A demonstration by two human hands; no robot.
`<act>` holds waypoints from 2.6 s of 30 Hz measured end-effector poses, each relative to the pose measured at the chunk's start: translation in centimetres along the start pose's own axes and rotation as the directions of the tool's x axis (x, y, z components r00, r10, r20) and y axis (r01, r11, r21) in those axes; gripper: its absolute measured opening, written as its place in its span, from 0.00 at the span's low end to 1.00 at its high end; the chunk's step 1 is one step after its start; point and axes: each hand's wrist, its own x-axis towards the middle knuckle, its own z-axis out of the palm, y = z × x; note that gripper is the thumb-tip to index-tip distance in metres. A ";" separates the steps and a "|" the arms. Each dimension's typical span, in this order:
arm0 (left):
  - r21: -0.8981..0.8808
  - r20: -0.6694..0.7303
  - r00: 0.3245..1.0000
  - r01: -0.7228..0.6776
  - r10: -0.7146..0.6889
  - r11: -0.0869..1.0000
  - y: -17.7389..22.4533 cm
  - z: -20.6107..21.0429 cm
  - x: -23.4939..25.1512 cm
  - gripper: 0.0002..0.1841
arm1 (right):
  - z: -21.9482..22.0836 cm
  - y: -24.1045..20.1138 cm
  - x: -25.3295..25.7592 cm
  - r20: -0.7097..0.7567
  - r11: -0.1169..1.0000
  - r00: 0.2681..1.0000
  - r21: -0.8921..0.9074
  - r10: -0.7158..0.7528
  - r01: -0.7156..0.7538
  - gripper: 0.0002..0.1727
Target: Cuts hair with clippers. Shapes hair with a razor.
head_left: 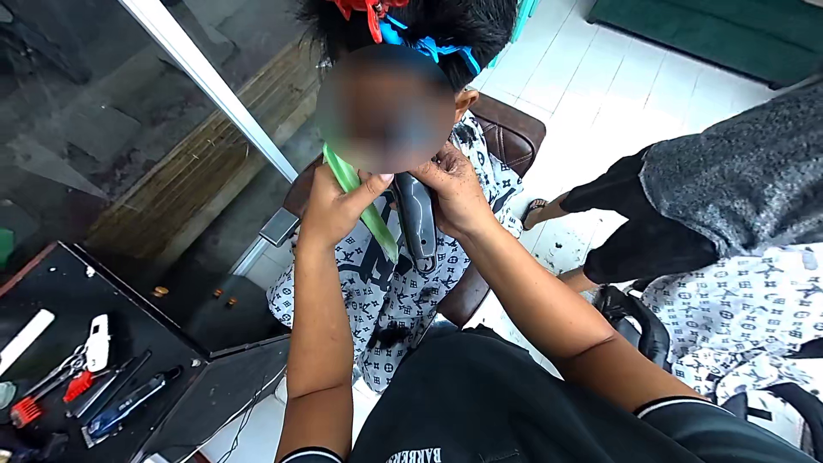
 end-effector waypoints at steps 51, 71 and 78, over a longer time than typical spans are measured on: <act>-0.603 -0.387 0.866 0.023 -0.318 0.797 4.0 -3.5 5.6 0.15 | -7.0 -3.3 -6.1 0.231 0.984 0.957 0.047 -0.175 0.169 0.29; 0.029 -0.058 0.998 0.010 -0.009 1.000 2.9 2.0 -0.9 0.21 | -0.8 -1.1 -0.2 0.158 0.996 0.986 0.084 -0.057 0.044 0.32; -0.019 -0.083 0.996 0.020 -0.022 1.000 2.4 1.9 -0.4 0.19 | -0.4 -1.0 0.6 0.129 0.996 0.990 0.067 -0.058 0.050 0.31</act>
